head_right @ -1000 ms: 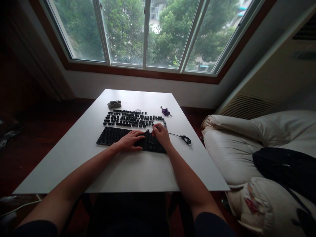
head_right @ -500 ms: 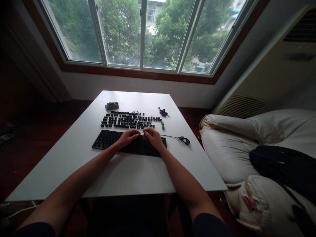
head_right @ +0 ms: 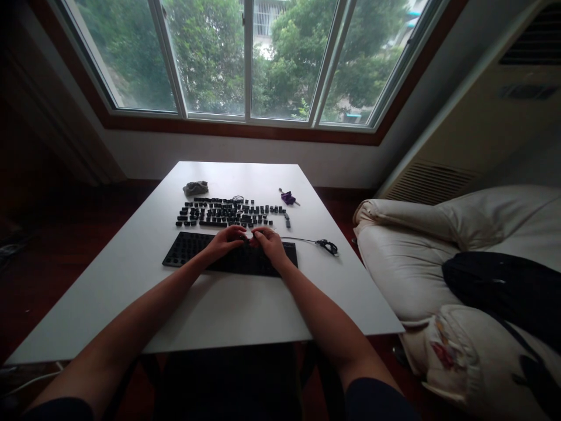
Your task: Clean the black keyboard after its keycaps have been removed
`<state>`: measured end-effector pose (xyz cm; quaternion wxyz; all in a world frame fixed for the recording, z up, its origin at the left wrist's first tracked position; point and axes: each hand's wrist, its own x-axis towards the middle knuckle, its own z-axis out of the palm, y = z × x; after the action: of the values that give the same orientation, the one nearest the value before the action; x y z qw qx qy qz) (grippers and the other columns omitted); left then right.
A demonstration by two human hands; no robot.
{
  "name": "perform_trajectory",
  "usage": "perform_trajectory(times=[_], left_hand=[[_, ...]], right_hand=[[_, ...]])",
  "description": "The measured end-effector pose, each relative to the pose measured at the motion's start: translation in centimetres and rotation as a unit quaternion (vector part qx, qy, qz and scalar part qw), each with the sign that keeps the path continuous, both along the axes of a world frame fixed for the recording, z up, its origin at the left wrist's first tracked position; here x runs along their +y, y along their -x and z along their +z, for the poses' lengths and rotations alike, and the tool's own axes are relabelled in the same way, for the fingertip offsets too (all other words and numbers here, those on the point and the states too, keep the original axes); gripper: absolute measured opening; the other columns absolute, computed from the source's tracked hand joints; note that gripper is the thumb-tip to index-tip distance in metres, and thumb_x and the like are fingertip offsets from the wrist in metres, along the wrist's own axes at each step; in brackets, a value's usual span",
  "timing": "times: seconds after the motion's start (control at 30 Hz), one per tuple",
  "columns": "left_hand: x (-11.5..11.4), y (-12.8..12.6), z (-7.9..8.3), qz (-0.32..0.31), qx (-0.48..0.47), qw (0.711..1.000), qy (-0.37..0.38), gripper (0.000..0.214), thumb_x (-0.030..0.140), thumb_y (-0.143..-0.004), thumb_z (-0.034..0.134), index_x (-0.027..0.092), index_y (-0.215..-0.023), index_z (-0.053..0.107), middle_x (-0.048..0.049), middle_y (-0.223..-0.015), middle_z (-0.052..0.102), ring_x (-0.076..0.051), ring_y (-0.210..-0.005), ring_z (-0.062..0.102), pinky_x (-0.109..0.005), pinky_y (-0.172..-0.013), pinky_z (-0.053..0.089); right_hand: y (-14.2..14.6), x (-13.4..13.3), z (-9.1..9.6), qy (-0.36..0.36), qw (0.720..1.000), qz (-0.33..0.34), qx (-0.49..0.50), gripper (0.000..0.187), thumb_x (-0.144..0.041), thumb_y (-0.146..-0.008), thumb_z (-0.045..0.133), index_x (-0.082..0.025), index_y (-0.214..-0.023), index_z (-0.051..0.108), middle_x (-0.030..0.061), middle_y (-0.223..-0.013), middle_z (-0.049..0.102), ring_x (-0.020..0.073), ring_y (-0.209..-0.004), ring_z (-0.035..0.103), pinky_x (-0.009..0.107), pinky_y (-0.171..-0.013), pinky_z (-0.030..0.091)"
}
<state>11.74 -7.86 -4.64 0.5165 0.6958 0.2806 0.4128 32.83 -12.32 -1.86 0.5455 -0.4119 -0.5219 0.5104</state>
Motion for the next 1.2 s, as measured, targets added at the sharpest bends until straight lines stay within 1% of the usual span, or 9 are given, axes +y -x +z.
perform_trajectory(times=[0.13,0.33,0.47,0.6,0.77,0.83,0.97,1.07,1.2], left_hand=[[-0.2,-0.4,-0.1,0.009,-0.013,1.000,-0.008,0.036,0.031,-0.085,0.074,0.019,-0.119,0.064,-0.0081,-0.109,0.074,-0.021,-0.104,0.069,-0.036,-0.095,0.052],[-1.4,-0.8,1.4,0.081,0.083,0.984,-0.134,0.021,0.029,-0.092,0.064,0.022,-0.111,0.069,-0.0055,-0.109,0.073,-0.019,-0.097,0.068,-0.034,-0.092,0.052],[-1.7,-1.1,2.5,0.116,0.102,0.971,-0.183,0.017,0.028,-0.092,0.063,0.021,-0.105,0.071,-0.0059,-0.107,0.070,-0.016,-0.088,0.066,-0.029,-0.082,0.053],[-0.6,-1.5,3.1,0.129,0.154,0.962,-0.186,0.019,0.032,-0.092,0.063,0.021,-0.105,0.071,-0.0043,-0.099,0.072,-0.017,-0.085,0.065,-0.030,-0.082,0.052],[2.5,-3.2,3.6,0.158,0.243,0.931,-0.220,0.024,0.032,-0.089,0.064,0.023,-0.109,0.073,-0.0041,-0.097,0.073,-0.019,-0.085,0.065,-0.032,-0.083,0.049],[3.6,-4.3,3.5,0.168,0.286,0.912,-0.239,0.026,0.028,-0.089,0.063,0.024,-0.112,0.074,-0.0061,-0.102,0.073,-0.022,-0.091,0.065,-0.035,-0.087,0.047],[5.2,-6.1,2.4,0.176,0.352,0.878,-0.272,0.023,0.027,-0.090,0.062,0.027,-0.106,0.078,-0.0078,-0.107,0.074,-0.028,-0.106,0.060,-0.044,-0.099,0.038],[5.7,-6.9,1.4,0.181,0.375,0.864,-0.285,0.023,0.028,-0.091,0.061,0.027,-0.106,0.078,-0.0082,-0.107,0.073,-0.030,-0.109,0.055,-0.048,-0.102,0.034],[6.2,-7.4,0.6,0.203,0.393,0.853,-0.278,0.019,0.030,-0.089,0.065,0.028,-0.101,0.079,-0.0098,-0.111,0.069,-0.032,-0.113,0.050,-0.048,-0.100,0.033]], right_hand=[[-0.1,-0.1,-0.1,0.016,1.000,-0.011,0.011,0.035,-0.052,-0.080,0.073,-0.022,-0.098,0.071,0.0024,-0.075,0.075,0.0190,-0.065,0.071,0.030,-0.064,0.057],[-0.5,-0.1,-0.7,0.045,0.997,-0.018,0.052,0.032,-0.047,-0.081,0.072,-0.020,-0.097,0.068,0.0026,-0.074,0.075,0.0172,-0.063,0.070,0.027,-0.060,0.055],[-1.2,0.1,-0.9,0.041,0.997,-0.039,0.054,0.031,-0.046,-0.081,0.071,-0.019,-0.096,0.067,0.0023,-0.072,0.074,0.0165,-0.061,0.070,0.026,-0.060,0.055],[-1.9,0.2,-0.7,0.035,0.996,-0.075,0.042,0.031,-0.047,-0.081,0.070,-0.019,-0.095,0.067,0.0023,-0.071,0.073,0.0175,-0.060,0.070,0.028,-0.060,0.056],[-3.1,0.6,-0.6,0.007,0.990,-0.138,0.017,0.033,-0.049,-0.081,0.068,-0.019,-0.095,0.065,0.0023,-0.069,0.072,0.0180,-0.059,0.069,0.029,-0.059,0.056],[-3.8,0.9,-0.7,-0.001,0.987,-0.158,0.015,0.033,-0.049,-0.081,0.067,-0.019,-0.095,0.065,0.0025,-0.069,0.072,0.0180,-0.058,0.069,0.029,-0.058,0.055],[-4.9,1.4,-0.9,-0.010,0.984,-0.178,0.023,0.030,-0.046,-0.083,0.065,-0.019,-0.095,0.065,0.0019,-0.067,0.071,0.0171,-0.056,0.068,0.027,-0.056,0.054],[-5.1,1.7,-1.0,-0.012,0.983,-0.183,0.027,0.030,-0.046,-0.083,0.065,-0.018,-0.094,0.064,0.0013,-0.066,0.070,0.0165,-0.055,0.067,0.027,-0.056,0.054],[-5.0,1.7,-0.9,-0.004,0.983,-0.180,0.019,0.030,-0.046,-0.083,0.064,-0.019,-0.094,0.064,0.0016,-0.067,0.071,0.0169,-0.056,0.068,0.028,-0.056,0.054]])
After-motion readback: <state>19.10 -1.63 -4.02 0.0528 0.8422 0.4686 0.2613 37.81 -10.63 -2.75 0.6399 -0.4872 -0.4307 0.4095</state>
